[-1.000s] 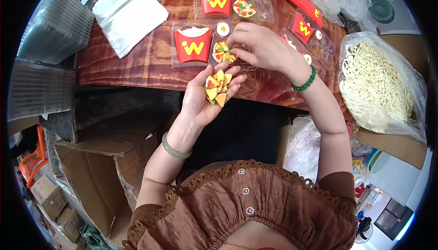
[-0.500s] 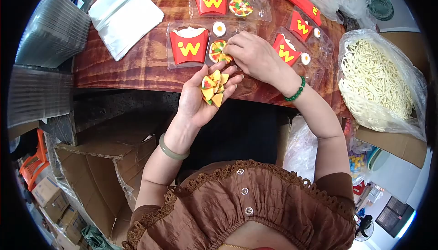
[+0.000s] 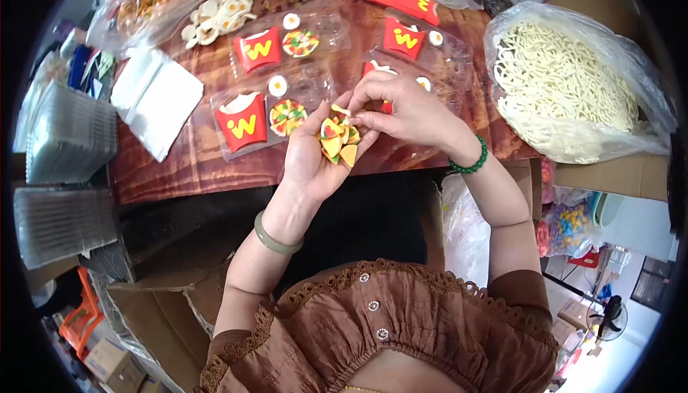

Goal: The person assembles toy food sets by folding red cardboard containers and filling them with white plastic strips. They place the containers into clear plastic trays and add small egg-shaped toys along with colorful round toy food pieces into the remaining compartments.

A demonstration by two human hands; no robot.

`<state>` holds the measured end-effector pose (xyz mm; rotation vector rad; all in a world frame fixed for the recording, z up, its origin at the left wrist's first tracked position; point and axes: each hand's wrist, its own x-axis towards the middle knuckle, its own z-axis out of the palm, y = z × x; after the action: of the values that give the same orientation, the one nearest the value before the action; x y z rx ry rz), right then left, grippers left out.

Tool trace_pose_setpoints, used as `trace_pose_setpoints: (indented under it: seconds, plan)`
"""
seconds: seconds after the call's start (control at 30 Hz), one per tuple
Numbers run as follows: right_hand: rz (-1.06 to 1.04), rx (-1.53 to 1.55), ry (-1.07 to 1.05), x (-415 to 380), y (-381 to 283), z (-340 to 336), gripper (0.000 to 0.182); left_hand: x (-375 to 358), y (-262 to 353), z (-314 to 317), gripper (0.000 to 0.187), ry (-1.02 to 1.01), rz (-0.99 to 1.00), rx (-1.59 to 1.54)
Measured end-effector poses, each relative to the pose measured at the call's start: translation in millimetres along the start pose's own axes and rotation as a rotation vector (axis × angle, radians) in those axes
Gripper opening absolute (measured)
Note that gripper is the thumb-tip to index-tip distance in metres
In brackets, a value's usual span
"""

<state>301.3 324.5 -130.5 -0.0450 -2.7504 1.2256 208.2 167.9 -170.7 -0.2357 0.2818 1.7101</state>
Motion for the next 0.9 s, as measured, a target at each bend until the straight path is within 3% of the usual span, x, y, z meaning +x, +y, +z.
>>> trace_pose_setpoints:
  seconds: [0.13,0.23,0.47,0.53,0.6,0.63,0.7,0.87,0.9]
  plan:
    - [-0.017,-0.034,0.091,-24.9,13.0,-21.0,0.013,27.9,-18.8,8.9,0.036,0.054,-0.095,0.083]
    - [0.008,0.023,0.154,-35.5,23.5,-36.2,0.025,46.3,-27.3,19.7,0.036,0.079,-0.144,0.169]
    - [0.091,0.098,0.169,-47.6,52.7,-63.7,0.022,78.7,-39.2,34.6,0.034,0.052,-0.259,0.301]
    - [-0.022,-0.084,0.224,-50.2,54.2,-68.8,0.016,84.9,-42.6,35.3,0.034,-0.001,-0.341,0.274]
    - [0.328,0.219,0.209,-57.1,49.1,-73.9,0.012,87.5,-44.2,38.6,0.034,0.025,-0.345,0.286]
    - [0.28,0.437,0.36,-58.3,66.5,-68.5,0.011,87.9,-43.7,40.4,0.035,0.057,-0.337,0.289]
    - [0.421,0.454,0.552,-64.6,90.3,-75.4,0.014,87.8,-38.3,44.4,0.035,0.071,-0.327,0.269]
    - [0.523,0.103,0.642,-62.7,114.9,-79.1,0.014,105.5,-11.8,45.3,0.037,0.073,-0.247,0.217]
    - [0.423,-0.115,0.621,-59.6,114.9,-77.1,0.012,112.8,-3.6,48.3,0.038,0.085,-0.228,0.2]
